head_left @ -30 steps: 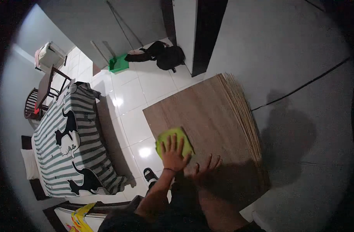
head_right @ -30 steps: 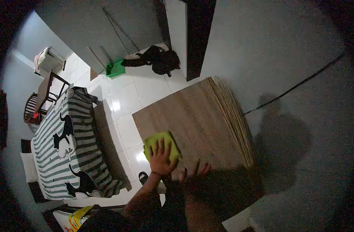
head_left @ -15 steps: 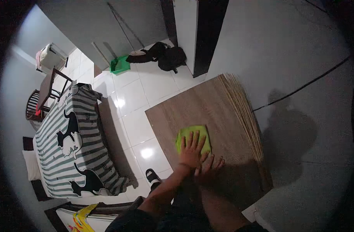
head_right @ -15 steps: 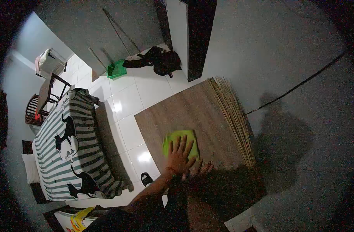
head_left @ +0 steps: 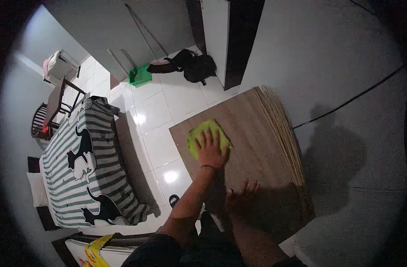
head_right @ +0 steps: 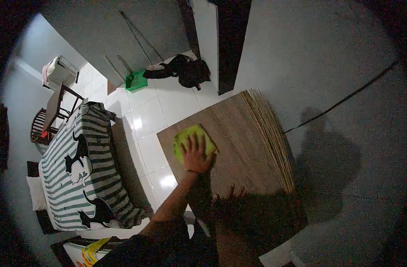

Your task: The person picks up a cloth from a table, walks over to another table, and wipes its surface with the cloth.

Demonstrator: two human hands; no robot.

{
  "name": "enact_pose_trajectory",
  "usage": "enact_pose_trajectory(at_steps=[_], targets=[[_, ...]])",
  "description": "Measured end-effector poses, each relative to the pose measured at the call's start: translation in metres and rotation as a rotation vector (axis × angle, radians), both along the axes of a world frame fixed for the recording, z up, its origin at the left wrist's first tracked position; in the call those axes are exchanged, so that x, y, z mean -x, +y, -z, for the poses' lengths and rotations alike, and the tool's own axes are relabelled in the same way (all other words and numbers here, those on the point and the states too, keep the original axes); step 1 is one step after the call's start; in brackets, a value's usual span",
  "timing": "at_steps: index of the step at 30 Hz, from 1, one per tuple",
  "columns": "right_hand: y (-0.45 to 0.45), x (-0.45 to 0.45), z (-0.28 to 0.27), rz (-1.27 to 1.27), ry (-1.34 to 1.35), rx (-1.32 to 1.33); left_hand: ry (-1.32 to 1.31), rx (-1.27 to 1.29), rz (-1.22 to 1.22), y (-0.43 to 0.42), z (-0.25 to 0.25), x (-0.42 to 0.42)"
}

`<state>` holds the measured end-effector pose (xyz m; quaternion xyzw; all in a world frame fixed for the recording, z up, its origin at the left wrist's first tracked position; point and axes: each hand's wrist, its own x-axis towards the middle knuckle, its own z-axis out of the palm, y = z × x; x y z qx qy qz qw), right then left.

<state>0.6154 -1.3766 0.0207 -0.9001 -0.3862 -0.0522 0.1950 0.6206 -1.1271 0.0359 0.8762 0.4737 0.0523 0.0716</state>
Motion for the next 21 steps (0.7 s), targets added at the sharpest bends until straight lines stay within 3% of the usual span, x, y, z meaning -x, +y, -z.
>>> enact_pose_trajectory(at_steps=[4, 6, 10, 12, 13, 15, 16, 18, 21], targets=[[0.01, 0.005, -0.005, 0.039, -0.023, -0.042, 0.003, 0.087, 0.264, -0.047, -0.001, 0.007], [0.011, 0.002, -0.016, -0.049, -0.128, -0.107, -0.127, 0.136, 0.374, -0.073, 0.002, 0.027], [0.004, 0.006, -0.011, -0.02, -0.104, -0.012, -0.072, 0.214, 0.317, -0.088, -0.01, 0.069], [0.004, 0.009, -0.02, 0.082, 0.085, 0.28, -0.038, 0.171, 0.242, -0.082, -0.009, 0.083], [0.009, 0.005, -0.029, 0.082, 0.088, 0.283, -0.032, 0.162, 0.197, -0.073, -0.012, 0.083], [0.025, -0.005, -0.047, -0.262, -0.263, -0.09, -0.06, 0.136, 0.128, -0.051, -0.011, 0.067], [0.019, -0.001, -0.041, -0.263, -0.26, -0.091, -0.092, 0.107, 0.059, -0.038, -0.01, 0.057], [0.008, 0.01, -0.022, 0.068, 0.09, 0.156, -0.06, 0.083, 0.016, -0.017, -0.002, 0.027], [0.003, 0.006, -0.004, 0.006, 0.095, 0.024, -0.063, 0.056, 0.016, -0.019, 0.004, -0.003]])
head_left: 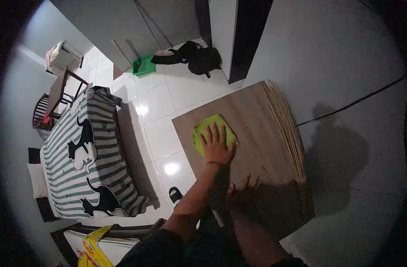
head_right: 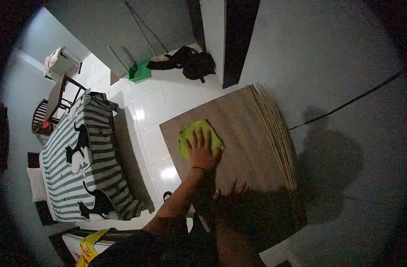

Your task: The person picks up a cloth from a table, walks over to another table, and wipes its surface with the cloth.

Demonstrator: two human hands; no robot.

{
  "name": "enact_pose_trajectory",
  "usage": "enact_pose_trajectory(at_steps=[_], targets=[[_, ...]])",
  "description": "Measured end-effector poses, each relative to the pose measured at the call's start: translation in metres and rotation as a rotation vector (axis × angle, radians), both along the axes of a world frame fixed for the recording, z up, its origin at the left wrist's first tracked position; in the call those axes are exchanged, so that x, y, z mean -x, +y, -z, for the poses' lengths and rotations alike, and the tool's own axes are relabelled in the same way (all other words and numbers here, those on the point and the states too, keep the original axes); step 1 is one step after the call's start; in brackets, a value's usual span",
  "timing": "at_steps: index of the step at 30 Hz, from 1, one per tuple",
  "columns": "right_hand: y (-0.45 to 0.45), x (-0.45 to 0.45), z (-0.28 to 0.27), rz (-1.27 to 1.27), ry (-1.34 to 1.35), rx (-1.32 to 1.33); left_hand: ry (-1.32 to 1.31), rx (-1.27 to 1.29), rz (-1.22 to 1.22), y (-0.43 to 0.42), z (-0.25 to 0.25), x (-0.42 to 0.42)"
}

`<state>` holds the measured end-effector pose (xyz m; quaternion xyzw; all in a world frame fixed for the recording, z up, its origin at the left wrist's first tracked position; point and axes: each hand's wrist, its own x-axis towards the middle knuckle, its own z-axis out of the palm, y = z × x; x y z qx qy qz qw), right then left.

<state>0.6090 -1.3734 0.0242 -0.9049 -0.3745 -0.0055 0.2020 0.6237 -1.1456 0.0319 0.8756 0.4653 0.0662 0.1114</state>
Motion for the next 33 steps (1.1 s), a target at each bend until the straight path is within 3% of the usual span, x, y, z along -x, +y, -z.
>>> enact_pose_trajectory(at_steps=[4, 9, 12, 15, 19, 25, 28, 30, 31, 33], targets=[[0.001, 0.003, -0.008, 0.033, 0.078, 0.058, 0.035, 0.06, 0.179, -0.034, -0.01, 0.006], [-0.009, 0.002, 0.041, 0.012, -0.089, -0.054, 0.051, 0.146, 0.296, -0.074, -0.011, 0.059], [-0.007, -0.001, 0.011, 0.046, 0.11, 0.071, 0.048, 0.157, 0.225, -0.06, -0.011, 0.084], [-0.008, 0.004, 0.013, 0.064, -0.005, 0.125, 0.057, 0.087, 0.129, -0.026, -0.015, 0.077], [-0.003, 0.007, 0.005, 0.113, 0.07, 0.217, 0.028, -0.017, -0.044, 0.011, -0.009, 0.032], [0.0, 0.003, -0.019, 0.057, 0.061, 0.092, 0.047, 0.077, 0.39, -0.034, -0.006, 0.008], [0.011, 0.0, -0.043, 0.081, 0.109, 0.178, 0.068, 0.17, 0.422, -0.065, -0.015, 0.039], [0.026, -0.011, -0.057, -0.214, -0.487, 0.081, 0.034, 0.181, 0.396, -0.071, -0.015, 0.065], [0.017, -0.009, -0.042, -0.208, -0.486, 0.084, 0.034, 0.182, 0.403, -0.064, -0.014, 0.071], [-0.004, -0.003, 0.004, 0.032, -0.041, -0.068, 0.024, 0.1, 0.245, -0.051, -0.012, 0.08]])
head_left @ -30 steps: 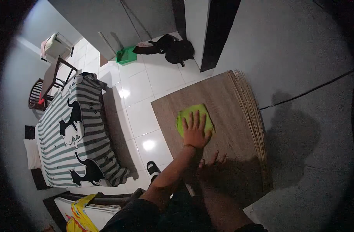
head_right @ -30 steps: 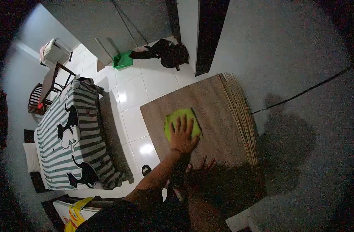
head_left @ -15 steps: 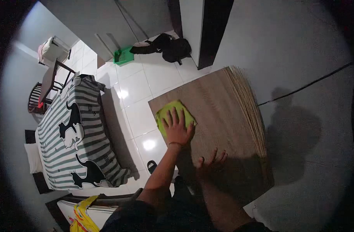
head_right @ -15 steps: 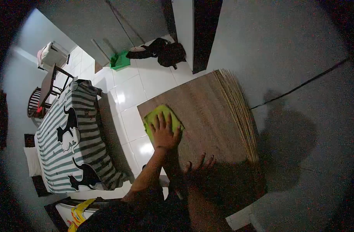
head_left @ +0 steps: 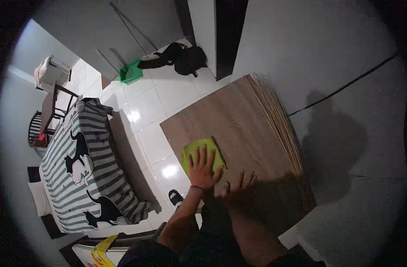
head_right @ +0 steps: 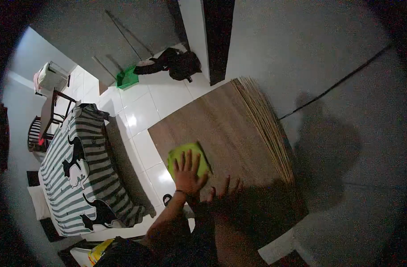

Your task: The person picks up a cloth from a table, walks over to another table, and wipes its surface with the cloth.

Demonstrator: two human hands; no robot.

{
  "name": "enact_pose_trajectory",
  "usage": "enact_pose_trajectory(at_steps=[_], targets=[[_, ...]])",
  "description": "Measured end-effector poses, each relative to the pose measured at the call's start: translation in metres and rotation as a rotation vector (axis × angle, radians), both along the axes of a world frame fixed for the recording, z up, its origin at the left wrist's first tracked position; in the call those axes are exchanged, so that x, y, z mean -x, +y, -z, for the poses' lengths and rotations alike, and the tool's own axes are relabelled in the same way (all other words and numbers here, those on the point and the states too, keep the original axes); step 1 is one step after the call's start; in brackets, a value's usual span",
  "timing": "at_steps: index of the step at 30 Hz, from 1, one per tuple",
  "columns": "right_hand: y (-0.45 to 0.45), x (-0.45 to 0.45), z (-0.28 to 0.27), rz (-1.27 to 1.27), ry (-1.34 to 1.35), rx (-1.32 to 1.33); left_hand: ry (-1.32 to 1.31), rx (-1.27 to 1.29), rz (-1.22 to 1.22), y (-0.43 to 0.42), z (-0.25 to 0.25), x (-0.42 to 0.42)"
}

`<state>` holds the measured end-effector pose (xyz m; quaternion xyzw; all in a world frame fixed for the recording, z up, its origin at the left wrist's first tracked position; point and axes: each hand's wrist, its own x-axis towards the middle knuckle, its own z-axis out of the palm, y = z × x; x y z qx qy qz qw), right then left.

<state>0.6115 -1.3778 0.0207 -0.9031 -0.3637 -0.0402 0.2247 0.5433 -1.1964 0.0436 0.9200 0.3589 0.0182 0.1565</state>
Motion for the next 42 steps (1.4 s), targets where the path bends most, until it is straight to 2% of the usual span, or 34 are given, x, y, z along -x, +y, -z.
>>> enact_pose_trajectory(at_steps=[4, 5, 6, 10, 12, 13, 15, 18, 19, 21, 24, 25, 28, 30, 32, 33, 35, 38, 40, 42], targets=[[-0.003, 0.005, 0.017, 0.055, -0.022, 0.04, -0.014, -0.079, -0.12, 0.049, -0.004, -0.026], [-0.004, 0.006, 0.015, 0.074, 0.049, 0.102, 0.018, -0.073, -0.147, 0.058, -0.003, -0.039], [-0.003, 0.007, 0.011, 0.091, 0.118, 0.164, 0.016, -0.075, -0.144, 0.06, 0.001, -0.05], [0.001, 0.006, 0.003, 0.101, 0.104, 0.251, 0.005, -0.123, -0.099, 0.038, 0.003, -0.088], [0.001, 0.004, -0.001, 0.063, 0.099, 0.144, 0.009, -0.014, 0.103, 0.008, -0.004, -0.082], [0.001, 0.002, 0.004, 0.061, 0.096, 0.147, 0.006, -0.012, 0.101, -0.003, 0.0, -0.073], [-0.001, -0.005, 0.018, -0.057, -0.054, -0.053, -0.071, 0.04, 0.138, -0.022, 0.006, -0.051], [0.004, -0.004, 0.018, -0.056, -0.075, -0.153, -0.043, -0.005, 0.071, -0.027, 0.009, -0.01], [0.003, -0.003, 0.01, -0.05, -0.075, -0.153, 0.027, 0.012, 0.028, -0.02, 0.004, -0.002], [-0.002, 0.002, -0.007, 0.061, 0.216, 0.16, -0.004, -0.024, -0.041, 0.005, 0.002, 0.007], [-0.003, 0.004, 0.003, 0.077, 0.126, 0.249, -0.02, -0.1, -0.184, 0.043, 0.008, -0.009], [-0.002, 0.004, 0.0, 0.082, 0.129, 0.246, -0.009, -0.138, -0.26, 0.057, 0.011, -0.019], [-0.004, 0.003, -0.006, 0.058, 0.215, 0.109, -0.002, -0.171, -0.272, 0.072, 0.023, -0.061], [-0.003, -0.001, 0.004, 0.003, 0.035, 0.038, -0.063, -0.154, -0.219, 0.057, 0.017, -0.079], [-0.001, 0.001, -0.004, 0.015, 0.049, 0.08, -0.012, -0.14, 0.015, 0.036, 0.011, -0.081], [-0.001, 0.002, -0.007, 0.031, 0.064, 0.123, -0.013, -0.136, 0.008, 0.023, 0.005, -0.076], [0.0, 0.001, -0.006, 0.032, 0.07, 0.149, -0.048, -0.01, 0.148, -0.004, -0.001, -0.059], [0.003, 0.003, -0.009, 0.052, 0.097, 0.155, -0.111, 0.071, 0.11, -0.022, 0.004, -0.019], [0.002, 0.002, -0.009, 0.071, 0.113, 0.139, -0.066, 0.026, 0.094, -0.014, -0.003, -0.002], [-0.003, 0.003, -0.002, 0.052, 0.158, 0.109, -0.022, -0.013, -0.023, 0.004, -0.004, 0.011]])
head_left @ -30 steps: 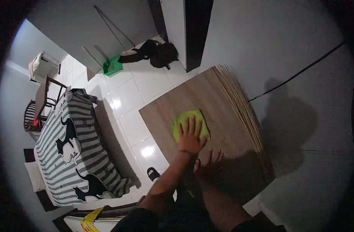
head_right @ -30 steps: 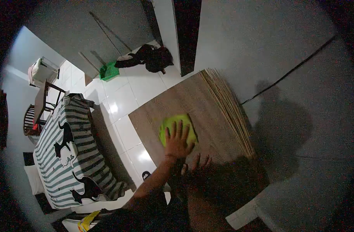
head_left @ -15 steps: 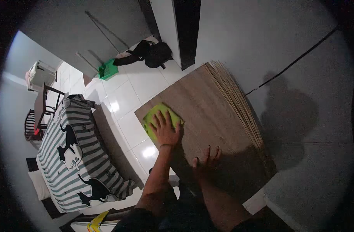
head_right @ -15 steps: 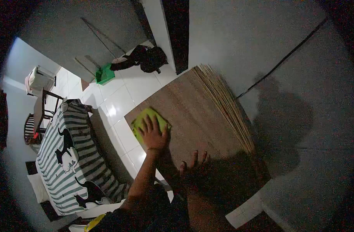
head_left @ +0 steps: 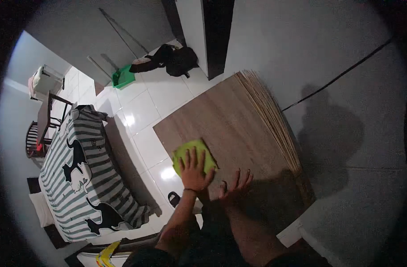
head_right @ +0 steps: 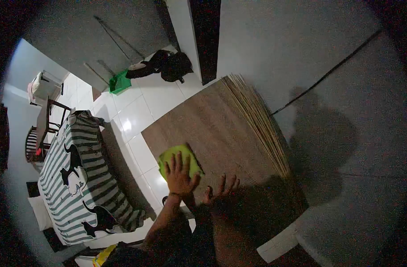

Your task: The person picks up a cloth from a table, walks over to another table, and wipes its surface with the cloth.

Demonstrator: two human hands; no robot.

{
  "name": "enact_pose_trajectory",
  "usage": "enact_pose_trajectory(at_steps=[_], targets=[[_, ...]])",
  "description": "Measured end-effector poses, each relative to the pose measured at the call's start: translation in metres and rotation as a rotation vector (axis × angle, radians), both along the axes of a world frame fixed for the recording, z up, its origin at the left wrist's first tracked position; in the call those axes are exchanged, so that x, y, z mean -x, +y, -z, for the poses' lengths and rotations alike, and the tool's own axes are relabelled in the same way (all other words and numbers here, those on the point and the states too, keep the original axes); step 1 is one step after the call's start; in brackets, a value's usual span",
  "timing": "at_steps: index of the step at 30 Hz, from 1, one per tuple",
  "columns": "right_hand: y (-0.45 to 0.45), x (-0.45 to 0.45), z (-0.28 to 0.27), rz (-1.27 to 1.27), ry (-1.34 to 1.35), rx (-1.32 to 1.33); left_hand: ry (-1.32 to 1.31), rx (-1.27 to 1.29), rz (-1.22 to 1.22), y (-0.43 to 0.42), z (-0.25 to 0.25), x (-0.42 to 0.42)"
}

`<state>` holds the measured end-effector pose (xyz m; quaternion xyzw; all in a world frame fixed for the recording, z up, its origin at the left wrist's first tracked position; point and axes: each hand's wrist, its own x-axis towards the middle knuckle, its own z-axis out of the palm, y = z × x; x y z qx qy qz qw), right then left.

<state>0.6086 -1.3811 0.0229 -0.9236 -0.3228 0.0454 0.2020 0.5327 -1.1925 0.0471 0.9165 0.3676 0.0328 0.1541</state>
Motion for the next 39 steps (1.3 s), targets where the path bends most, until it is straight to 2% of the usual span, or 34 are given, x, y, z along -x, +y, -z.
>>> enact_pose_trajectory(at_steps=[1, 3, 6, 8, 10, 12, 13, 15, 18, 20, 22, 24, 28, 31, 33, 37, 39], targets=[[0.0, 0.0, -0.003, 0.005, 0.004, 0.0, 0.004, 0.0, 0.005, 0.013, 0.003, 0.001], [0.006, -0.002, -0.019, 0.019, 0.07, 0.081, -0.022, -0.084, -0.182, 0.046, 0.013, -0.011], [0.004, -0.001, -0.017, 0.004, 0.017, 0.071, 0.046, -0.152, -0.278, 0.079, 0.022, -0.047], [0.006, -0.002, -0.023, 0.007, 0.018, 0.156, -0.012, -0.119, -0.273, 0.075, 0.021, -0.066], [0.007, -0.005, -0.014, 0.006, 0.016, 0.243, 0.085, -0.101, -0.078, 0.059, 0.009, -0.08], [0.001, -0.005, 0.027, -0.047, -0.155, -0.2, 0.066, -0.062, -0.034, 0.03, 0.0, -0.077], [0.002, -0.006, 0.019, -0.051, -0.157, -0.198, 0.045, -0.028, 0.03, 0.014, 0.0, -0.07], [0.004, -0.003, -0.01, -0.03, -0.072, 0.068, 0.022, 0.013, 0.087, -0.015, 0.001, -0.048], [0.007, -0.001, -0.005, -0.019, -0.081, 0.053, -0.001, 0.108, 0.088, -0.035, 0.002, -0.011], [0.01, -0.005, -0.024, -0.018, 0.008, 0.143, 0.043, 0.008, 0.015, -0.031, 0.006, 0.008], [0.009, -0.004, -0.029, -0.01, 0.105, 0.234, 0.032, -0.02, -0.02, -0.007, 0.01, 0.012], [0.008, 0.0, -0.016, 0.014, 0.054, 0.166, 0.017, -0.08, -0.15, 0.026, 0.008, 0.0], [0.004, 0.0, -0.013, -0.009, 0.016, 0.208, 0.01, -0.161, -0.261, 0.075, 0.024, -0.04], [0.002, -0.002, 0.008, -0.041, -0.094, 0.116, 0.0, -0.209, -0.16, 0.068, 0.024, -0.074], [0.003, -0.003, 0.013, -0.054, -0.176, -0.069, 0.015, -0.175, -0.082, 0.044, 0.019, -0.079], [0.005, -0.001, 0.009, -0.043, -0.122, -0.08, 0.009, -0.008, 0.103, -0.013, -0.001, -0.049], [0.01, -0.003, -0.001, -0.037, -0.21, -0.112, -0.015, 0.011, 0.087, -0.03, 0.006, -0.023]])
